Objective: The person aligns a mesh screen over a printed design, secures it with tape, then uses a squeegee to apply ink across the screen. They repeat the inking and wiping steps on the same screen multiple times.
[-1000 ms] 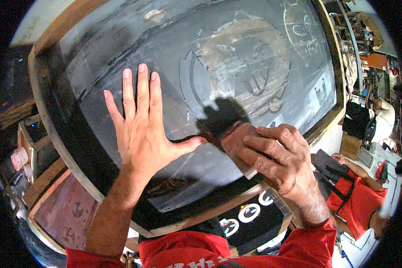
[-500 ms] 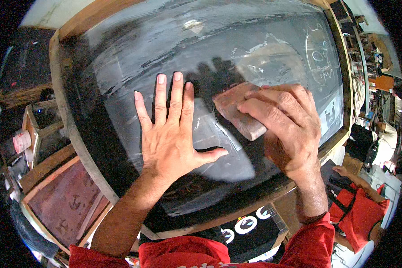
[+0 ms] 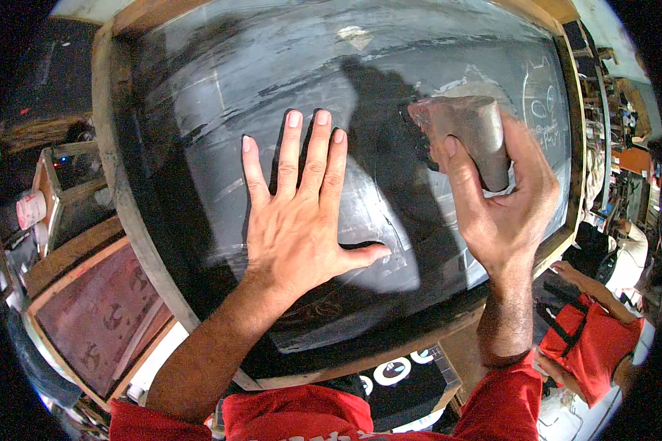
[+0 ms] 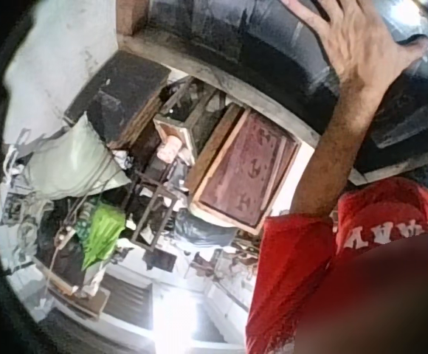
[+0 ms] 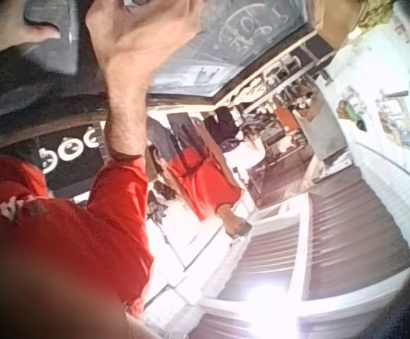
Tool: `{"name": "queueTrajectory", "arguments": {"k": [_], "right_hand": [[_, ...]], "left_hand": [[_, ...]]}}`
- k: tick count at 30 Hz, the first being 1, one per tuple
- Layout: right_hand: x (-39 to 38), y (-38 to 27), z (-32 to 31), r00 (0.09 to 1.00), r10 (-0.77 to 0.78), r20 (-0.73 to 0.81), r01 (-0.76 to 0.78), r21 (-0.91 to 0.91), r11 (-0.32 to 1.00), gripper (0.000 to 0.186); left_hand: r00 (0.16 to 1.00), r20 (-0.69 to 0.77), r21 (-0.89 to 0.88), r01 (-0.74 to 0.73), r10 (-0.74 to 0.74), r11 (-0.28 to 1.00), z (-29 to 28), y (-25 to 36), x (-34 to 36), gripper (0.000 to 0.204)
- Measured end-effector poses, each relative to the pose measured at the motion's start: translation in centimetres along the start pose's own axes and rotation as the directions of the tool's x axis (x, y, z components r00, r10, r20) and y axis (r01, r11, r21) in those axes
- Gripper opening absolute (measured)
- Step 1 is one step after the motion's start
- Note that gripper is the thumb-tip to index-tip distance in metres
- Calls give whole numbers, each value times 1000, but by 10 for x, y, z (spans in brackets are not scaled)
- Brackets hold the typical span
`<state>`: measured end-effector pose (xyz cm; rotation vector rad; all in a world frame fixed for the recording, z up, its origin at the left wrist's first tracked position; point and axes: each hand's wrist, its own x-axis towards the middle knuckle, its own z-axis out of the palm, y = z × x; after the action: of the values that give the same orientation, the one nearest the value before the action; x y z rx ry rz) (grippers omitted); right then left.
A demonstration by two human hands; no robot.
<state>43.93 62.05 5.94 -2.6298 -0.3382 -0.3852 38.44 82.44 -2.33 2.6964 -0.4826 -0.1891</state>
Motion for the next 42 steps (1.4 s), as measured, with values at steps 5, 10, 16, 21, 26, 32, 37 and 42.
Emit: {"name": "queueTrajectory", "arguments": {"k": [5, 10, 16, 21, 26, 32, 37, 42], "right_hand": [[-1, 0, 10, 996, 84, -18, -84, -22, 996, 29], [4, 1, 18, 999, 37, -28, -38, -56, 998, 30], [7, -2, 18, 999, -36, 30, 39, -101, 994, 31], [5, -1, 8, 974, -180, 140, 192, -78, 978, 36], [-21, -9, -8, 917, -251, 311, 266, -7, 964, 51], [-20, -5, -10, 946, -211, 244, 214, 17, 977, 48], [4, 4, 11, 986, -160, 41, 163, -92, 982, 41], [8, 4, 11, 971, -187, 150, 199, -68, 978, 38]], "left_hand": [[1000, 10, -9, 4, -4, 1000, 0, 1, 1, 148], [1000, 9, 7, 2, -2, 1000, 0, 1, 1, 148], [1000, 10, -21, 5, -5, 1000, 0, 0, 1, 142], [1000, 18, -43, 11, -10, 999, -1, 1, 1, 142], [999, 36, -41, 17, -15, 999, -1, 1, 1, 144], [999, 32, -45, 17, -16, 999, -2, 0, 1, 143], [999, 35, -20, 14, -13, 1000, -2, 0, 2, 142], [1000, 15, -15, 7, -7, 1000, -1, 0, 1, 142]]}}
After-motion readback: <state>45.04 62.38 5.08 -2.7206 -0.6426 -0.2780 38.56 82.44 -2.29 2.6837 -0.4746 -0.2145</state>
